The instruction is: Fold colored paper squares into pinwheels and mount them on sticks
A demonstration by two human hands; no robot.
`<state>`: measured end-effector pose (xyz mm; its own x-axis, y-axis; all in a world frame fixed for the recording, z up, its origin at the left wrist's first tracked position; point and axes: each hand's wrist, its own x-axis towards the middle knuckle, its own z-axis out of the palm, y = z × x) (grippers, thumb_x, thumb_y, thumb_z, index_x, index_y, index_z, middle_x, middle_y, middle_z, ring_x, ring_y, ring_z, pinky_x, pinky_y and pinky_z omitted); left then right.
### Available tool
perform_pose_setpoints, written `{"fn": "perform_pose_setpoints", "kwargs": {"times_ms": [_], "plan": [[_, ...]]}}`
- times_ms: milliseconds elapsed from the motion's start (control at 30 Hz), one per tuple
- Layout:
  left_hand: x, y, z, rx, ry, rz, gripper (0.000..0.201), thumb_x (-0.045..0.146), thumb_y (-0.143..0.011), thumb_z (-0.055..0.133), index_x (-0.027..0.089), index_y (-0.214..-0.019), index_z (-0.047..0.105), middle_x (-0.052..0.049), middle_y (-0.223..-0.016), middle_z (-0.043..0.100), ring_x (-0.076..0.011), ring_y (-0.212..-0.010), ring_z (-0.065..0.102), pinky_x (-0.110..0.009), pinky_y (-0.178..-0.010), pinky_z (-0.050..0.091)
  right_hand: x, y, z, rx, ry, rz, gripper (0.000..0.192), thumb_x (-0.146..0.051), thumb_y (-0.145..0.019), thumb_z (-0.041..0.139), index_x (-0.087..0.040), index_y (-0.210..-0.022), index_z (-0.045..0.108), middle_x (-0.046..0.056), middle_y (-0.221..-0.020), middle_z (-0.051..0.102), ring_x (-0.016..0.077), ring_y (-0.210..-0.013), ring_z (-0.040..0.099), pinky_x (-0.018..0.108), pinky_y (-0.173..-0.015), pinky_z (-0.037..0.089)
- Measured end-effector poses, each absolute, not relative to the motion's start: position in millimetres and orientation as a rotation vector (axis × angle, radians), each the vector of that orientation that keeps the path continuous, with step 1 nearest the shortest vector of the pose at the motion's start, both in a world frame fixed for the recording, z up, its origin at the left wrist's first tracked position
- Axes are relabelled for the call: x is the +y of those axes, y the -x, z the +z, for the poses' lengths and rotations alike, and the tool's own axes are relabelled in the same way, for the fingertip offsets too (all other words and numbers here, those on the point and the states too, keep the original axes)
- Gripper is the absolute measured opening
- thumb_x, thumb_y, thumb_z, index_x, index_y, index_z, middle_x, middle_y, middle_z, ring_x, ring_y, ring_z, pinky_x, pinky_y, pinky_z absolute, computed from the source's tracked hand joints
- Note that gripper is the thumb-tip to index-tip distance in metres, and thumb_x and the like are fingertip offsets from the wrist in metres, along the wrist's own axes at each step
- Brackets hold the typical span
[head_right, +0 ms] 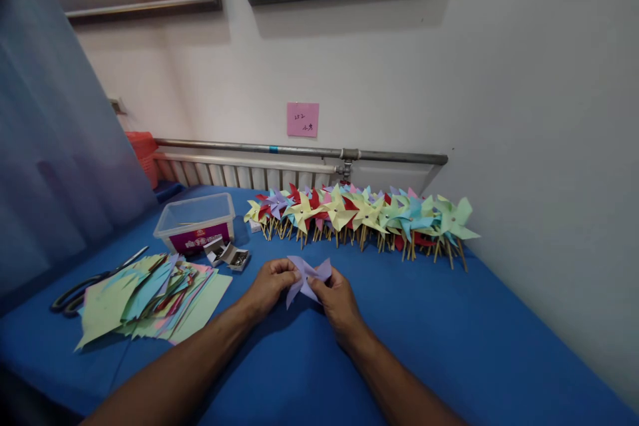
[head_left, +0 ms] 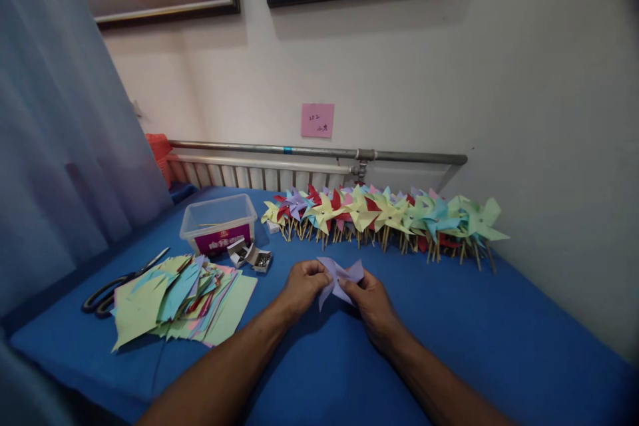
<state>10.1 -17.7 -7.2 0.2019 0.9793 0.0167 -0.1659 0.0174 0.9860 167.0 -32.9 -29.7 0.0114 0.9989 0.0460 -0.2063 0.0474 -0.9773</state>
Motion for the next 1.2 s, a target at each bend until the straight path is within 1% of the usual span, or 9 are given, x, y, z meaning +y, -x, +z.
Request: {"fn": "perform_pose_setpoints", "kwargs": {"times_ms": [167, 267, 367, 500, 600, 700, 867, 1067, 1200], "plan": [[-14, -9, -8, 0.964, -1.177, 1.149, 0.021, 0.033, -0.059, 0.070, 0.016, -0.058, 0.057, 0.003, -0.049, 0.050, -0.0077, -0.046, 0.039, -0.023, -0.049, 0.028, -32, -167, -30, -1.040, 1.001, 1.287, 0.040, -0.042, -0.062, 0.087, -0.018, -0.089, 0.071, 0.002, -0.079, 0.072, 0.0175, -0.069, 0.060, 0.030, -0.068, 0.047], [-13, -9, -9, 0.981, -1.173, 1.152, 0.020, 0.032, -0.058, 0.069, 0.016, -0.058, 0.058, 0.003, -0.049, 0.051, -0.0077, -0.046, 0.039, -0.023, -0.050, 0.028, -31, -166, -33, -1.027, 1.013, 1.275, 0.042, -0.042, -0.059, 0.089, -0.017, -0.089, 0.072, 0.001, -0.079, 0.073, 0.0159, -0.068, 0.059, 0.028, -0.065, 0.046], [-13, -8, -8, 0.985, -1.190, 1.146, 0.019, 0.032, -0.058, 0.068, 0.016, -0.058, 0.058, 0.004, -0.049, 0.050, -0.0077, -0.046, 0.039, -0.023, -0.050, 0.028, -30, -166, -35, -1.029, 1.002, 1.278, 0.043, -0.043, -0.059, 0.089, -0.017, -0.090, 0.072, 0.001, -0.080, 0.073, 0.0161, -0.069, 0.060, 0.027, -0.066, 0.047], [-13, -6, -8, 0.996, -1.216, 1.125, 0.019, 0.033, -0.059, 0.067, 0.016, -0.059, 0.059, 0.004, -0.048, 0.050, -0.0080, -0.046, 0.039, -0.023, -0.049, 0.026, -30, -166, -34, -1.019, 1.011, 1.273, 0.042, -0.042, -0.058, 0.089, -0.017, -0.087, 0.071, 0.000, -0.075, 0.071, 0.0151, -0.066, 0.059, 0.027, -0.064, 0.046], [-12, -6, -10, 1.015, -1.228, 1.116, 0.021, 0.034, -0.058, 0.068, 0.016, -0.060, 0.059, 0.004, -0.048, 0.051, -0.0076, -0.045, 0.038, -0.023, -0.048, 0.026, -31, -166, -32, -1.011, 1.012, 1.291, 0.040, -0.040, -0.060, 0.088, -0.017, -0.088, 0.072, 0.000, -0.077, 0.071, 0.0149, -0.067, 0.058, 0.027, -0.064, 0.045], [-11, -6, -12, 1.011, -1.243, 1.115, 0.021, 0.033, -0.058, 0.070, 0.016, -0.059, 0.057, 0.004, -0.049, 0.051, -0.0076, -0.046, 0.039, -0.023, -0.049, 0.028, -31, -167, -31, -1.013, 1.010, 1.311, 0.038, -0.039, -0.061, 0.086, -0.017, -0.089, 0.072, 0.001, -0.078, 0.071, 0.0155, -0.068, 0.058, 0.027, -0.065, 0.045], [-9, -8, -17, 0.987, -1.248, 1.102, 0.023, 0.033, -0.060, 0.073, 0.016, -0.061, 0.057, 0.004, -0.051, 0.052, -0.0075, -0.047, 0.040, -0.023, -0.048, 0.028, -31, -168, -32, -1.035, 1.026, 1.282, 0.037, -0.040, -0.062, 0.086, -0.018, -0.087, 0.071, 0.000, -0.073, 0.070, 0.0162, -0.066, 0.058, 0.028, -0.064, 0.045], [-9, -10, -22, 0.949, -1.242, 1.080, 0.026, 0.032, -0.060, 0.078, 0.014, -0.065, 0.061, 0.003, -0.056, 0.055, -0.0076, -0.049, 0.044, -0.022, -0.051, 0.032, -22, -166, -42, -1.078, 1.039, 1.282, 0.047, -0.049, -0.056, 0.088, -0.016, -0.086, 0.072, 0.005, -0.076, 0.073, 0.0208, -0.067, 0.063, 0.031, -0.063, 0.048], [-8, -10, -25, 0.966, -1.235, 1.075, 0.023, 0.031, -0.060, 0.076, 0.013, -0.067, 0.064, 0.001, -0.058, 0.058, -0.0086, -0.050, 0.046, -0.022, -0.051, 0.033, -24, -164, -42, -1.109, 1.039, 1.256, 0.050, -0.053, -0.058, 0.087, -0.016, -0.089, 0.073, 0.006, -0.080, 0.075, 0.0227, -0.071, 0.065, 0.033, -0.067, 0.050]]}}
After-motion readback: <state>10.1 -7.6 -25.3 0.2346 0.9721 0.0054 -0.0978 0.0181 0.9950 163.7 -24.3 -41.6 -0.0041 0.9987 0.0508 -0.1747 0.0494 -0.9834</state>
